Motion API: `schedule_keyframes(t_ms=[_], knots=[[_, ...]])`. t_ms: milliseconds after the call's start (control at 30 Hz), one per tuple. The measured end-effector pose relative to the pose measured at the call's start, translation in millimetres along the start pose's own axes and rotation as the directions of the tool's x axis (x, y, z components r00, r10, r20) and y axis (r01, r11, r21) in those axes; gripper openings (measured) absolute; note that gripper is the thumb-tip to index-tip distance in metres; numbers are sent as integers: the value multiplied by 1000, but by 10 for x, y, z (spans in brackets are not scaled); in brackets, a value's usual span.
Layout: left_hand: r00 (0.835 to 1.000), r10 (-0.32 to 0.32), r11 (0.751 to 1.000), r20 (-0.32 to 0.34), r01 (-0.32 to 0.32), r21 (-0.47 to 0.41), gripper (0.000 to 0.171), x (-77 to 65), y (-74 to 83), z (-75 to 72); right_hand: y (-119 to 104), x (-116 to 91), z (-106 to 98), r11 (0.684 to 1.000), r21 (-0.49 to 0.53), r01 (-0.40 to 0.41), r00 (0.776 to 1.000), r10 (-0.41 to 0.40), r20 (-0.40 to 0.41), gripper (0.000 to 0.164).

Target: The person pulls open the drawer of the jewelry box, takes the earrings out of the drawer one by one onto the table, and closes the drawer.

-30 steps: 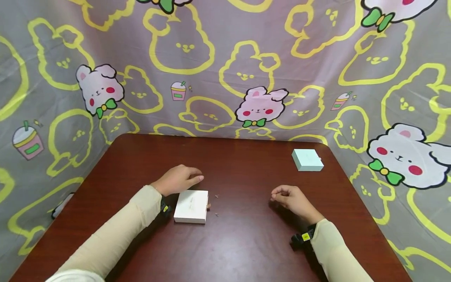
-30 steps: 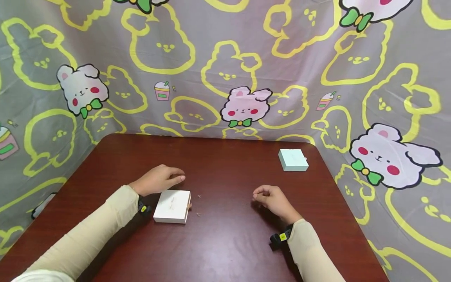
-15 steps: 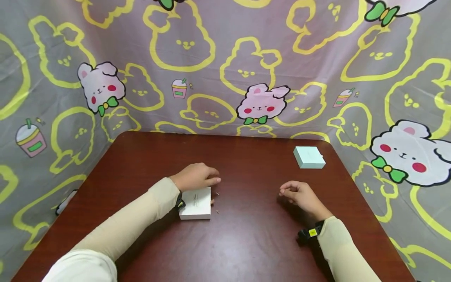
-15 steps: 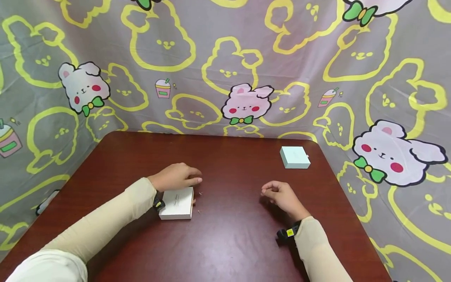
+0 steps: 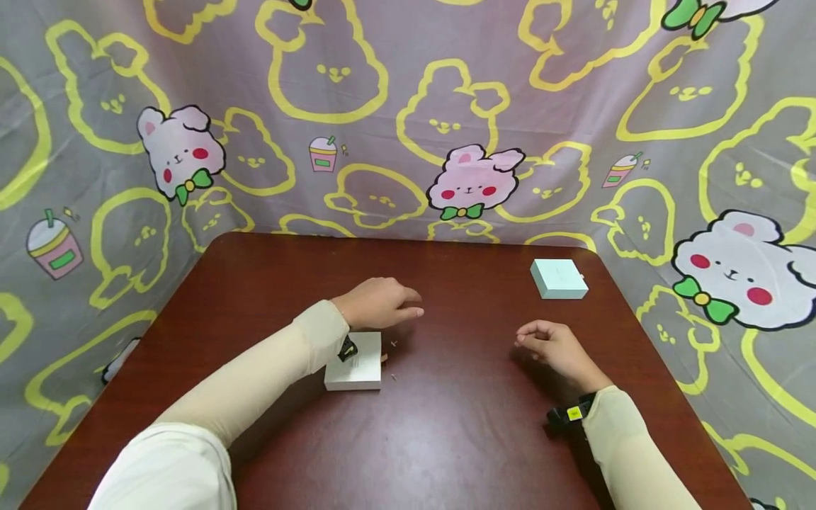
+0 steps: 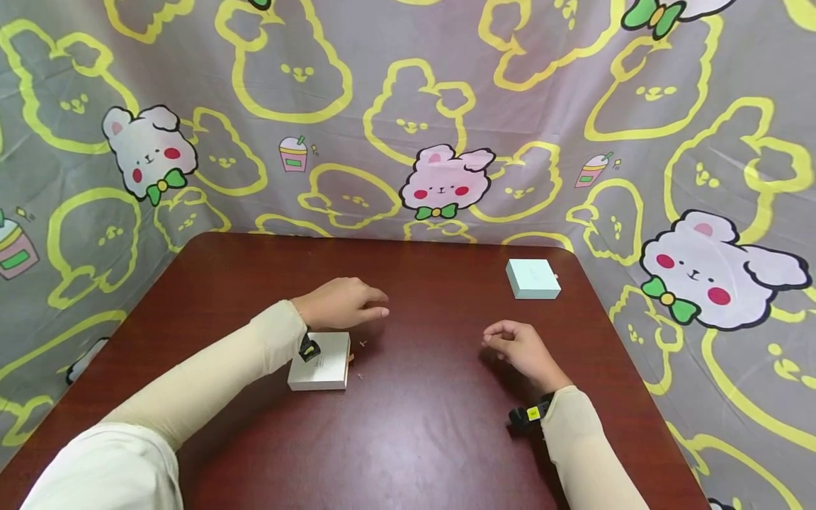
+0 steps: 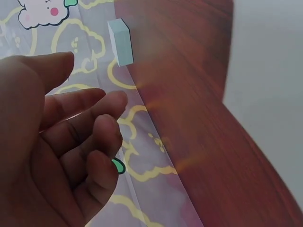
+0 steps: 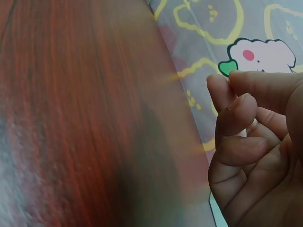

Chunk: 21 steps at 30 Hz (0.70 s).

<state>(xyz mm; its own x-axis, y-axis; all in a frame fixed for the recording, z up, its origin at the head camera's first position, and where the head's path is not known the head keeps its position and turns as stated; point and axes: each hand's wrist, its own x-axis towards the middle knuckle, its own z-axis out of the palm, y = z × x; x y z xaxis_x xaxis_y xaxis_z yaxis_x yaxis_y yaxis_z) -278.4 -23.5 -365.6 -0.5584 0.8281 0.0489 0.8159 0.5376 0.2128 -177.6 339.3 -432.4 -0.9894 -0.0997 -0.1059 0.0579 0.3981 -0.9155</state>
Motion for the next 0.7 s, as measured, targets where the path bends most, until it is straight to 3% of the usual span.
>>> schedule_keyframes(t_ms=[300,700], knots=[[998,6,1000,56,-7,17,38,200,84,14,-37,2,-114,1000,-11,-5,1000,5,-31,23],[994,37,999,103,-35,-20,40,488,220,199,4,23,-222,999,-48,-27,999,25,-44,30]])
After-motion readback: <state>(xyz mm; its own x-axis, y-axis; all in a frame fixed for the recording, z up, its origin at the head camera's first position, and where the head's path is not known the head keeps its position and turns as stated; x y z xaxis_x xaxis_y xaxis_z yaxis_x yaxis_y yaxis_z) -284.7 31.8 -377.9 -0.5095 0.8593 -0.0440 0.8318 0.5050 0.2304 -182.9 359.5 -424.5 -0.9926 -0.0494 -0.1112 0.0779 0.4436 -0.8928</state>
